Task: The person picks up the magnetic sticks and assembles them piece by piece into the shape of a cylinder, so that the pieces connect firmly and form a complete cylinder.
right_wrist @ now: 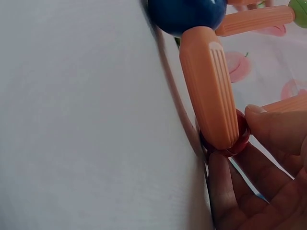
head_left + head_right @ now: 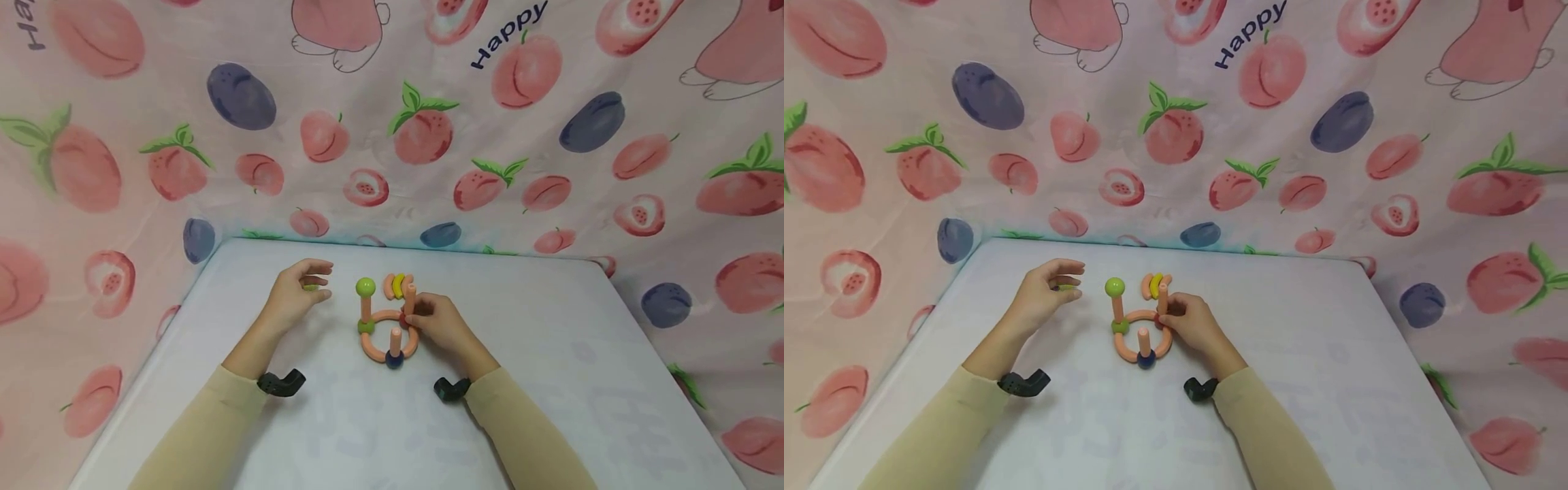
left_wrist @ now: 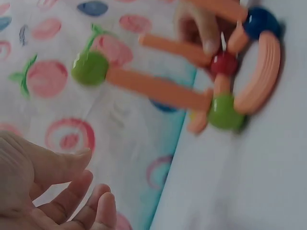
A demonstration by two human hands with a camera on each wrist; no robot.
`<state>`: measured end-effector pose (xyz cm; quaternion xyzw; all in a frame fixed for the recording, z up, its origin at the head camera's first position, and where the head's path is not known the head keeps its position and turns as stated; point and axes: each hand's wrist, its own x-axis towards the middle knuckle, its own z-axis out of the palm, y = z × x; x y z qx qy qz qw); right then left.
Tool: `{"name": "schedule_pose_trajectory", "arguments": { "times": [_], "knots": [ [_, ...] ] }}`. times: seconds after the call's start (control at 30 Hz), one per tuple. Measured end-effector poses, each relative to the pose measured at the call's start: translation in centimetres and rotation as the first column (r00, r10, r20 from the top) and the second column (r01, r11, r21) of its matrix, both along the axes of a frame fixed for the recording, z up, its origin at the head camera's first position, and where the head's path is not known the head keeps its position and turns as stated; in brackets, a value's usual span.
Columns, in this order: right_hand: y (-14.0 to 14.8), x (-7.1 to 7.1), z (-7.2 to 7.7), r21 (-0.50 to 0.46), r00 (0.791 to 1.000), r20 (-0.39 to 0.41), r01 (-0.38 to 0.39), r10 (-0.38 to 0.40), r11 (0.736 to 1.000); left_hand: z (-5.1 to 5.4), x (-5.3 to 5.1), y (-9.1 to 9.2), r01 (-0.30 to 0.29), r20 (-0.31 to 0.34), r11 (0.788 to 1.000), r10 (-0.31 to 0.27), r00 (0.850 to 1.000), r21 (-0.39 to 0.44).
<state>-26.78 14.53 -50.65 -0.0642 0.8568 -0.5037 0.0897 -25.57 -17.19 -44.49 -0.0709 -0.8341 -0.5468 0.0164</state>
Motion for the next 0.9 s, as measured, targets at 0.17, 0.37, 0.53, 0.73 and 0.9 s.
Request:
{"name": "schedule_pose_trajectory", "arguments": {
  "times": [0.17,0.37,0.53,0.73,0.9],
  "knots": [
    [-0.1,0.0,0.0,0.009,1.000,-0.011,0.005,-0.005,1.000,-1.2,-1.5,-3.1,-0.110,0.016,0.990,0.111,0.994,-0.085],
    [-0.1,0.1,0.1,0.009,1.000,-0.026,0.007,-0.007,1.000,-3.1,-2.8,-4.9,-0.167,0.065,0.975,0.178,0.982,-0.148],
    [-0.2,0.2,0.1,0.000,1.000,-0.010,0.008,-0.008,1.000,-4.2,-3.6,-5.3,-0.177,0.114,0.971,0.196,0.974,-0.159],
    [-0.2,0.3,0.3,-0.011,1.000,0.000,0.004,-0.004,1.000,-5.0,-4.1,-5.2,-0.189,0.136,0.964,0.216,0.967,-0.187],
    [-0.1,0.2,0.2,-0.004,1.000,-0.008,0.002,-0.002,1.000,-5.2,-4.3,-5.3,-0.200,0.115,0.960,0.225,0.968,-0.194]
  ]
}}
